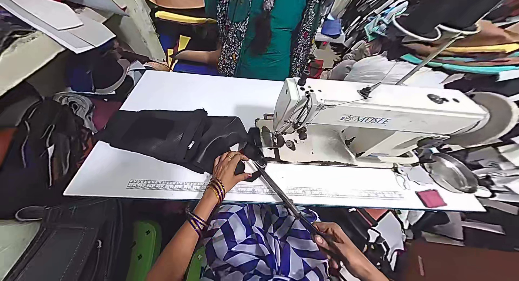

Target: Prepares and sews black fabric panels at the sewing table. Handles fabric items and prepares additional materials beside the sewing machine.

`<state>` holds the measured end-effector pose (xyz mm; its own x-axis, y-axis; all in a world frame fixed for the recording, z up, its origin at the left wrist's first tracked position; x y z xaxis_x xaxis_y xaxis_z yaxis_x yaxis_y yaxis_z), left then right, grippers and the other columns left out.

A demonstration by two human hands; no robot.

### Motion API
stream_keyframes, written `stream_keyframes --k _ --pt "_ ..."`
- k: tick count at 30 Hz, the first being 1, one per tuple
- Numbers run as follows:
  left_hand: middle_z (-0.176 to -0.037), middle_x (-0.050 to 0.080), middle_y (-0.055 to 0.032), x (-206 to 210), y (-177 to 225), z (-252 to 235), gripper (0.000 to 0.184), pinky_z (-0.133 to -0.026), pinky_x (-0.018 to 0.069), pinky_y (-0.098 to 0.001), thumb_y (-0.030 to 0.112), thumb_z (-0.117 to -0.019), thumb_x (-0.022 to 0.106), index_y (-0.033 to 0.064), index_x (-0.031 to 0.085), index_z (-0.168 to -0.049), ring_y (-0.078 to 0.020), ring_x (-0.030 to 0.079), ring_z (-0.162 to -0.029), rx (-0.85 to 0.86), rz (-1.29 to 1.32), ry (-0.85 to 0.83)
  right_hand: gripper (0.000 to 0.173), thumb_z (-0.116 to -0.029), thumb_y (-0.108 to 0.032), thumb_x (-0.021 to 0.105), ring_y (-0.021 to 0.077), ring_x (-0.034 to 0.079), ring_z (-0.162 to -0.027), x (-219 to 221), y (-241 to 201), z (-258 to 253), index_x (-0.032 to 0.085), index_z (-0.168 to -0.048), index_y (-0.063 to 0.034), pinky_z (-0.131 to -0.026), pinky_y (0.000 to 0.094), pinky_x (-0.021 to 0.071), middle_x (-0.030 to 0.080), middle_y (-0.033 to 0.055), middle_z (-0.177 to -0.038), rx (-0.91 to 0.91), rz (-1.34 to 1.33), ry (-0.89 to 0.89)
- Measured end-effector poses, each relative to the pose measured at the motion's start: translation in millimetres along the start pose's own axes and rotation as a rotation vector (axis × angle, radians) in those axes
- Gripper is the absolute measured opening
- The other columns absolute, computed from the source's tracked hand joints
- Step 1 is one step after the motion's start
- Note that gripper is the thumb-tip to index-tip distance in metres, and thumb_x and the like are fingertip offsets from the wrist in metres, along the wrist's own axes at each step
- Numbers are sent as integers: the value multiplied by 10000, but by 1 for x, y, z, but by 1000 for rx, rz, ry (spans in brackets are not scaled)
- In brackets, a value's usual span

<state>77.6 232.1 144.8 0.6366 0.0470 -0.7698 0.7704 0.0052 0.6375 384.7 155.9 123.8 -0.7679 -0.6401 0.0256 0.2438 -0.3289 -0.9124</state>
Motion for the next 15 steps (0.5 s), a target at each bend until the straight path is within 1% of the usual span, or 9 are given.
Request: stream_keyframes --k 2,5,7,9,10,12,13,14,15 --pt "-1436 577 -187 -4 -2 6 774 -1159 288 -608 374 -785 851 29 542 -1406 -373 500 -1376 22 45 56 392 -779 -604 782 -30 479 -397 -3 5 -11 611 -776 -252 -370 149 396 524 -148 -530 81 42 -46" --pt "-1524 511 -156 -5 -2 6 957 -1173 266 -603 356 -764 873 45 398 -1535 -357 441 -1436 23 61 72 366 -799 -575 766 -22 479 -397 2 -3 -25 602 -782 -248 -375 150 399 514 -142 -526 111 72 -82" --pt "-1589 438 -138 -4 -2 5 1066 -1188 252 -597 368 -760 874 60 289 -1595 -349 385 -1480 21 48 65 275 -856 -453 729 -15 476 -398 8 -9 -34 593 -781 -226 -378 151 397 514 -129 -529 120 67 -77" --pt "-1637 339 -182 -3 -2 6 1164 -1198 253 -593 389 -746 886 51 200 -1624 -393 337 -1500 20 48 67 192 -900 -316 693 -12 476 -394 12 -12 -38 595 -775 -207 -374 152 398 517 -119 -525 115 42 -60" --pt "-1640 318 -208 -2 -1 9 1172 -1200 262 -586 382 -738 891 34 202 -1620 -411 327 -1500 40 69 60 174 -903 -283 685 -14 479 -390 13 -13 -36 596 -775 -206 -369 152 400 521 -120 -521 106 36 -52" --pt "-1589 401 -226 -7 11 23 1002 -1204 311 -506 297 -767 874 -15 348 -1561 -370 389 -1473 140 200 -7 165 -887 -287 703 -26 482 -391 7 -12 -20 612 -767 -219 -363 149 396 530 -133 -519 68 33 -13" --pt "-1458 555 -231 -22 20 31 751 -1118 436 -453 238 -815 832 -51 529 -1438 -325 541 -1354 226 289 -16 167 -874 -318 716 -39 482 -399 -1 -15 -9 619 -766 -235 -365 143 391 538 -149 -529 31 42 26" --pt "-1266 694 -198 -46 25 35 457 -983 551 -385 209 -874 768 -58 691 -1236 -252 678 -1174 304 343 29 180 -857 -378 749 -54 478 -407 -12 -18 4 652 -771 -254 -366 136 383 554 -164 -543 -15 38 85" --pt "-1108 755 -161 -75 21 35 289 -914 583 -330 188 -904 716 -52 758 -1059 -187 728 -1043 345 360 142 199 -836 -446 775 -68 477 -415 -27 -22 16 690 -778 -276 -365 131 380 572 -179 -562 -62 35 158"
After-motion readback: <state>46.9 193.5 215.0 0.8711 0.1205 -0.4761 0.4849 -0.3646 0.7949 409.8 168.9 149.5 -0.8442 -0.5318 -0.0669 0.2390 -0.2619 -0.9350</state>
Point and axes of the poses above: each hand's wrist, its own z-axis away from the middle knuckle, its own x-axis out of the palm, y = z × x, the point moved 10 cm from there along -z, towards the middle knuckle
